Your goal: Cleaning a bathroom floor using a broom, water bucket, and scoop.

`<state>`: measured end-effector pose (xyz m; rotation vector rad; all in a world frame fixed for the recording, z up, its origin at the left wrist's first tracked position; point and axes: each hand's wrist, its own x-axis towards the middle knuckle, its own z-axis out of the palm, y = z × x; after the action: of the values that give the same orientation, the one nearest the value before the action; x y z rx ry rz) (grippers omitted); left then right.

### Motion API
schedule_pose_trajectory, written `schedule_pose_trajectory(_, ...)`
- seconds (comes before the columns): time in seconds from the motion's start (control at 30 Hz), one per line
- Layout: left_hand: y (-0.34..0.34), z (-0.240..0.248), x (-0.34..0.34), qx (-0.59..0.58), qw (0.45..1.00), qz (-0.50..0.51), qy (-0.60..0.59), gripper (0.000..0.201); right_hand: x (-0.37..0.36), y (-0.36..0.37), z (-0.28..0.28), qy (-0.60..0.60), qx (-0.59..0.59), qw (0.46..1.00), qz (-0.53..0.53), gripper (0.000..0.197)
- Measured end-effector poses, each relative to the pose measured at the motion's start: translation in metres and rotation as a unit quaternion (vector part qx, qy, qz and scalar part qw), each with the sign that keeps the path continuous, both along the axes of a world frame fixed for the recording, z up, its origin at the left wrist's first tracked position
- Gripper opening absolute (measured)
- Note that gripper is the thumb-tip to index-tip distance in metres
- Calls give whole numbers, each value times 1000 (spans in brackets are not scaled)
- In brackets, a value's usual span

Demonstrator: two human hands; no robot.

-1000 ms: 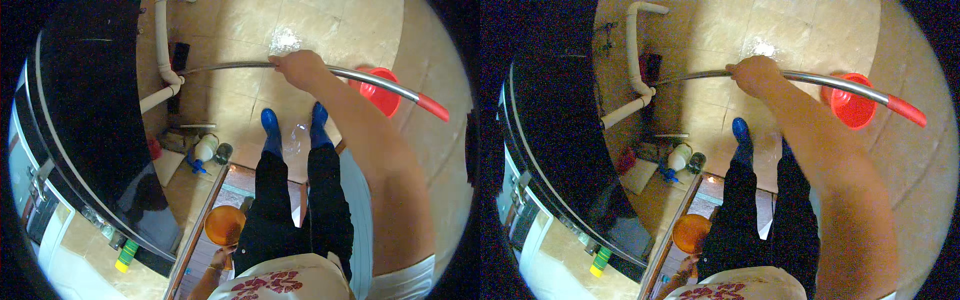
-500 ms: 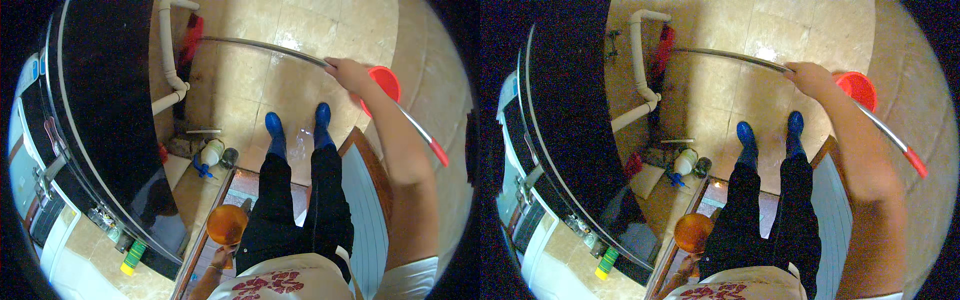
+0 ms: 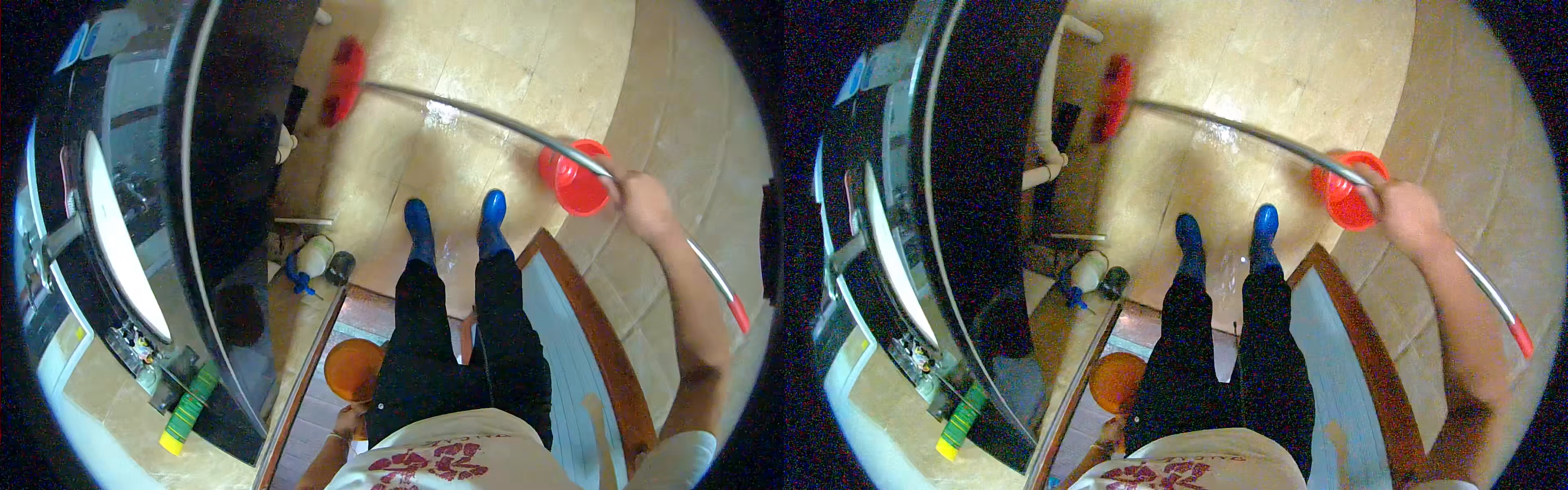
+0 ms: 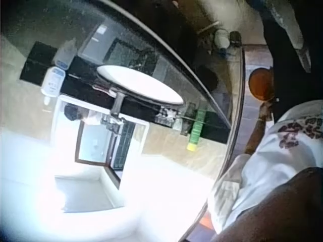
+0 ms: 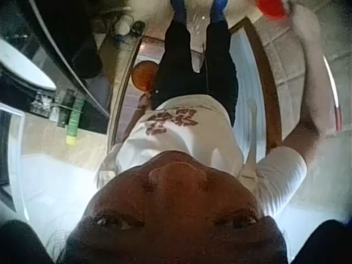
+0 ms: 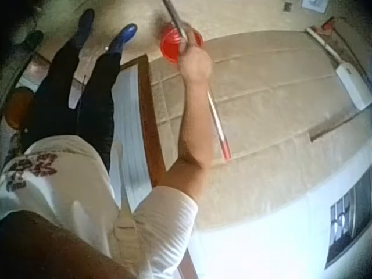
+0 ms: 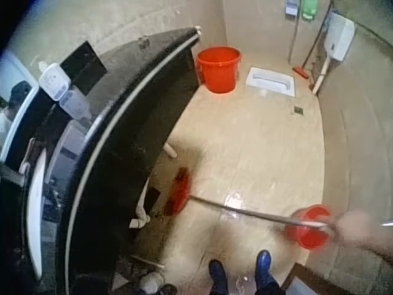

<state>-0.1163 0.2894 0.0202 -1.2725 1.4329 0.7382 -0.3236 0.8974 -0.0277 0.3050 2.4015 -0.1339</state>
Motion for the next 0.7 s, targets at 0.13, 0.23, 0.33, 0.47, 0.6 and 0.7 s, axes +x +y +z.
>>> schedule_pose_trajectory(0.13, -48, -21, 47, 82, 993, -38, 80, 28, -61, -59, -34, 70, -50, 991, 102, 33)
schedule_pose_trajectory(0.23, -12, -17, 10, 16, 992, 125, 11, 29, -84, -51, -35, 31, -37, 991, 129, 34)
schedule_pose_trajectory(0.33, -26, -23, 15, 63, 983, 161, 67, 29, -76, -26, -12, -14, 3, 994, 108, 37)
schedule_pose_trajectory(0.47, 2, -18, -20, 52, 979, 169, 99, 29, -25, 38, 49, -53, 102, 993, -10, 35)
schedule_pose_trajectory(0.6, -23, -42, -18, 27, 988, 143, 51, 35, 3, 47, 97, -52, 149, 987, -23, 36)
schedule_pose_trajectory(0.7, -30, -51, -25, 106, 977, 163, 90, 40, 61, 39, 97, -96, 123, 981, -113, 39)
